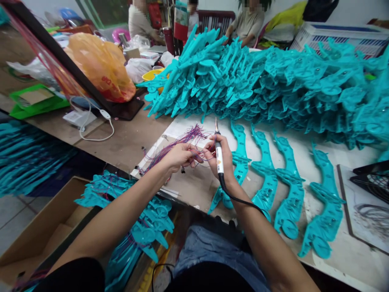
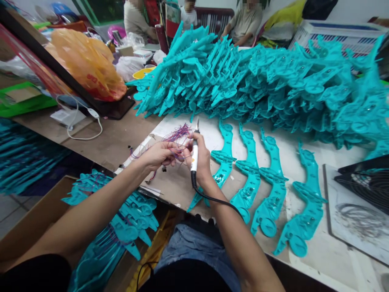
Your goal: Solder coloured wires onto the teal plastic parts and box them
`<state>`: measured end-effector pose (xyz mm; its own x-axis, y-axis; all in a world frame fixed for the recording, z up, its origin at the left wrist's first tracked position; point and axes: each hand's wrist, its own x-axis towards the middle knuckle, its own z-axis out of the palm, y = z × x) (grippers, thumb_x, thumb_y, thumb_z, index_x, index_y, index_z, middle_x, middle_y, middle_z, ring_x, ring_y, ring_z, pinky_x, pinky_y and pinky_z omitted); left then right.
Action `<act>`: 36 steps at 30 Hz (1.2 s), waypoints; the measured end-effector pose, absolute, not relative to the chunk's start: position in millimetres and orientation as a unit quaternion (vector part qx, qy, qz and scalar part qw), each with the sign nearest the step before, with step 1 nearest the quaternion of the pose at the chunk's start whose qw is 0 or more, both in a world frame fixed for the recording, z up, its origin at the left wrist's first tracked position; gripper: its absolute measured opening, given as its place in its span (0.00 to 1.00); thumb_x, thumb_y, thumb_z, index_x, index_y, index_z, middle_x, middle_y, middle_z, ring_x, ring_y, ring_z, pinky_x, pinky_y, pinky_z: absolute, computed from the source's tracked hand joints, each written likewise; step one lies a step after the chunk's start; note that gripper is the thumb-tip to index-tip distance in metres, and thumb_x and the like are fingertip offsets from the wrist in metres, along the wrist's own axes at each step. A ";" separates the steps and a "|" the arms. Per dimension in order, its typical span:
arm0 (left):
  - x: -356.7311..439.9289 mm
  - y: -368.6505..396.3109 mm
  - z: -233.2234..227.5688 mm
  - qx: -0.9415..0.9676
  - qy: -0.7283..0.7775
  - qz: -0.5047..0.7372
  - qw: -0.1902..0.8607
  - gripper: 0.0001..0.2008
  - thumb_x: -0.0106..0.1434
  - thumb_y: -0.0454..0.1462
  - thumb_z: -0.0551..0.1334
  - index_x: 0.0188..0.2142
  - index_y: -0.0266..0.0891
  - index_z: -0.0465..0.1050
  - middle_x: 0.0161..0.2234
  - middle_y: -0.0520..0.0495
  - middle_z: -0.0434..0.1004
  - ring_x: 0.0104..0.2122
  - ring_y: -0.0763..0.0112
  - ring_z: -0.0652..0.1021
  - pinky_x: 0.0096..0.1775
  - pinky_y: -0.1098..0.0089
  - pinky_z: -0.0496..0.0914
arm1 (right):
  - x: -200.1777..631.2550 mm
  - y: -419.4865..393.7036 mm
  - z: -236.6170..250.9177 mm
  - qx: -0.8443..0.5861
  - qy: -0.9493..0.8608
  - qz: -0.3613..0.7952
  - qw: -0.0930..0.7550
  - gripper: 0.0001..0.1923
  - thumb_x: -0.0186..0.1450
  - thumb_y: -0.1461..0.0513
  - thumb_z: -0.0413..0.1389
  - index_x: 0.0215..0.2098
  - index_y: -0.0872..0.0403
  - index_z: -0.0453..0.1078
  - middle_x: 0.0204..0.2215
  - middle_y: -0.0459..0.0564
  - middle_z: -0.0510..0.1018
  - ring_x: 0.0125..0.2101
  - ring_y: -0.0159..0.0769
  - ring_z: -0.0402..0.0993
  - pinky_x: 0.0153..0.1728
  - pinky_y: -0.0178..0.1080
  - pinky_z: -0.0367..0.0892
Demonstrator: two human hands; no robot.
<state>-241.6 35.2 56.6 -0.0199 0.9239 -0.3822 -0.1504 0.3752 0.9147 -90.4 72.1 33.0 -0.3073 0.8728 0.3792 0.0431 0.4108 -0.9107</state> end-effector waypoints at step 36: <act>-280.2 80.4 70.6 0.442 0.622 0.591 0.262 0.04 0.58 0.31 0.62 0.26 0.36 0.70 0.26 0.51 0.74 0.27 0.76 0.72 0.27 0.78 0.62 | -80.4 92.7 55.5 -0.379 -0.598 0.451 0.543 0.11 0.62 0.57 0.53 0.42 0.48 0.57 0.29 0.43 0.75 0.23 0.29 0.74 0.18 0.30 0.65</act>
